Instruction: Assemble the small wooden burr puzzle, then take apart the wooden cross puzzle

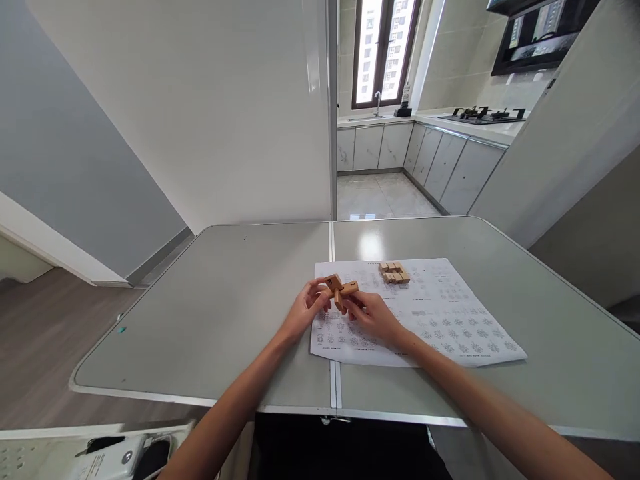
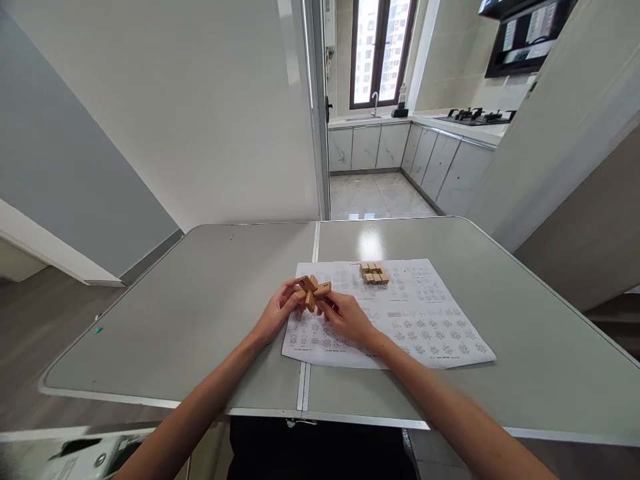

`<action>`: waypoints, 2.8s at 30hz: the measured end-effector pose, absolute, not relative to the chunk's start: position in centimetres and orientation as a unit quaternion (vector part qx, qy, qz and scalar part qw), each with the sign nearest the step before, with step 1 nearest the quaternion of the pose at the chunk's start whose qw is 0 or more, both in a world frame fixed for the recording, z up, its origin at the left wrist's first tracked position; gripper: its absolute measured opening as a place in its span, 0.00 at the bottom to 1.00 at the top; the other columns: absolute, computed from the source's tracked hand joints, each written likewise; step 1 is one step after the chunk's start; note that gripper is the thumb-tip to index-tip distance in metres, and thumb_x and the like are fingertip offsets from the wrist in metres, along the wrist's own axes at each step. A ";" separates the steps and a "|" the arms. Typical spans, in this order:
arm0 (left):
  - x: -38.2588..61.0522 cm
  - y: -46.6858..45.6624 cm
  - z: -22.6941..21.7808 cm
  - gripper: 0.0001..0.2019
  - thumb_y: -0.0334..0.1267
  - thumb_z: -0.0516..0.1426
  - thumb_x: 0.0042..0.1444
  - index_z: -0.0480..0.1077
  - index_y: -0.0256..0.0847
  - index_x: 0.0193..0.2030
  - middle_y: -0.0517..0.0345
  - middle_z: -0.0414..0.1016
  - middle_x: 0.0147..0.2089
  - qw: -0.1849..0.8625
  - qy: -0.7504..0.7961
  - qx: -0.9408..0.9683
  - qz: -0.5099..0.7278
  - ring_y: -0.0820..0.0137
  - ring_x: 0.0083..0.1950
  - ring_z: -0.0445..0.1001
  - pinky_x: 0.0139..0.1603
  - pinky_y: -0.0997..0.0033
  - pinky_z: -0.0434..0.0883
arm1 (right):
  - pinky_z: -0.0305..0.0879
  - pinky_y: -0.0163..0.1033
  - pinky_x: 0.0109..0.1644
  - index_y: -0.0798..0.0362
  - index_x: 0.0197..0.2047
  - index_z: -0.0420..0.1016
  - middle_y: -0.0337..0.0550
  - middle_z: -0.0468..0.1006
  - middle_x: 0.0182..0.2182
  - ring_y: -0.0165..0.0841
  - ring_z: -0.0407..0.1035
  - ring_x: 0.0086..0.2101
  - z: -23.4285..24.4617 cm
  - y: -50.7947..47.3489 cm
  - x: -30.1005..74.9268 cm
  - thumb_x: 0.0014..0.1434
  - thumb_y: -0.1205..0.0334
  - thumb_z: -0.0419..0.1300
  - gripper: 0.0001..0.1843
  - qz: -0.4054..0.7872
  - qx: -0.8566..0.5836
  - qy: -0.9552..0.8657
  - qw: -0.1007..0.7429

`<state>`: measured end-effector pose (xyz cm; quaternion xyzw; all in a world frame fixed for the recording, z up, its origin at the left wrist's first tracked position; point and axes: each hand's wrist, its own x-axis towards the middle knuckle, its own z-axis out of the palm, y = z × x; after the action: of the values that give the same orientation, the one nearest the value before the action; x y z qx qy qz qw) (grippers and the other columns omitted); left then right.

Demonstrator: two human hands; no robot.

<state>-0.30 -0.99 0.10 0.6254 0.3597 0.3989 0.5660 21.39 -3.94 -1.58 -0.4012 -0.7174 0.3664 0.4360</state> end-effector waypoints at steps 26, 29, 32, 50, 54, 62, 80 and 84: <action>0.7 2.1 1.5 0.43 0.57 0.71 0.50 0.64 0.47 0.70 0.42 0.70 0.68 0.567 0.325 0.683 0.326 0.47 0.71 0.67 0.71 0.49 0.63 | 0.63 0.39 0.31 0.49 0.35 0.72 0.41 0.78 0.28 0.33 0.69 0.25 -0.6 -3.4 21.7 0.74 0.51 0.52 0.18 0.379 -0.433 -0.683 0.450; 1.0 2.4 1.5 0.40 0.57 0.71 0.51 0.67 0.44 0.68 0.42 0.73 0.65 0.573 0.320 0.682 0.324 0.47 0.67 0.71 0.69 0.50 0.66 | 0.62 0.38 0.32 0.49 0.35 0.72 0.40 0.78 0.27 0.33 0.68 0.24 -0.8 -3.4 21.7 0.74 0.52 0.52 0.17 0.380 -0.435 -0.681 0.451; 1.1 2.4 1.3 0.40 0.55 0.71 0.51 0.67 0.44 0.68 0.43 0.74 0.64 0.574 0.319 0.676 0.335 0.49 0.66 0.72 0.67 0.51 0.68 | 0.61 0.38 0.32 0.49 0.35 0.71 0.39 0.78 0.27 0.32 0.67 0.25 -0.8 -3.4 21.6 0.74 0.54 0.52 0.16 0.378 -0.437 -0.683 0.447; 1.0 2.0 1.5 0.37 0.51 0.72 0.50 0.70 0.39 0.63 0.43 0.78 0.60 0.578 0.334 0.670 0.325 0.49 0.62 0.76 0.65 0.53 0.72 | 0.65 0.38 0.33 0.50 0.42 0.73 0.40 0.79 0.29 0.33 0.70 0.27 -0.2 -4.0 21.0 0.73 0.55 0.53 0.11 0.416 -0.439 -0.664 0.440; 1.1 1.9 1.3 0.35 0.51 0.72 0.50 0.71 0.39 0.62 0.43 0.78 0.60 0.573 0.329 0.666 0.345 0.50 0.62 0.76 0.66 0.53 0.71 | 0.66 0.38 0.33 0.50 0.46 0.73 0.40 0.80 0.31 0.33 0.71 0.27 -0.6 -3.8 20.8 0.71 0.52 0.56 0.11 0.461 -0.442 -0.622 0.453; 0.8 2.1 1.2 0.34 0.51 0.73 0.49 0.71 0.40 0.60 0.45 0.77 0.58 0.556 0.339 0.661 0.373 0.51 0.62 0.75 0.64 0.56 0.71 | 0.66 0.38 0.32 0.50 0.48 0.69 0.40 0.77 0.33 0.31 0.70 0.28 -0.2 -3.3 21.1 0.73 0.43 0.52 0.19 0.562 -0.383 -0.571 0.460; 1.8 0.7 1.0 0.26 0.58 0.47 0.72 0.71 0.41 0.61 0.52 0.78 0.46 0.531 0.355 0.694 0.331 0.63 0.44 0.75 0.49 0.65 0.71 | 0.71 0.43 0.42 0.43 0.69 0.59 0.42 0.78 0.42 0.37 0.73 0.38 0.2 -3.6 21.5 0.63 0.47 0.69 0.37 0.597 -0.364 -0.577 0.422; 2.2 0.7 1.0 0.21 0.55 0.53 0.70 0.73 0.40 0.55 0.52 0.76 0.47 0.537 0.362 0.671 0.362 0.65 0.45 0.74 0.48 0.67 0.71 | 0.67 0.39 0.35 0.43 0.67 0.60 0.39 0.78 0.39 0.32 0.69 0.31 -0.2 -3.6 21.4 0.63 0.51 0.68 0.34 0.555 -0.394 -0.594 0.430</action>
<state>2.16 0.73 1.00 0.6707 0.3615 0.3616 0.5373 21.38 -3.59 -0.17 -0.3942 -0.5935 0.5547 0.4297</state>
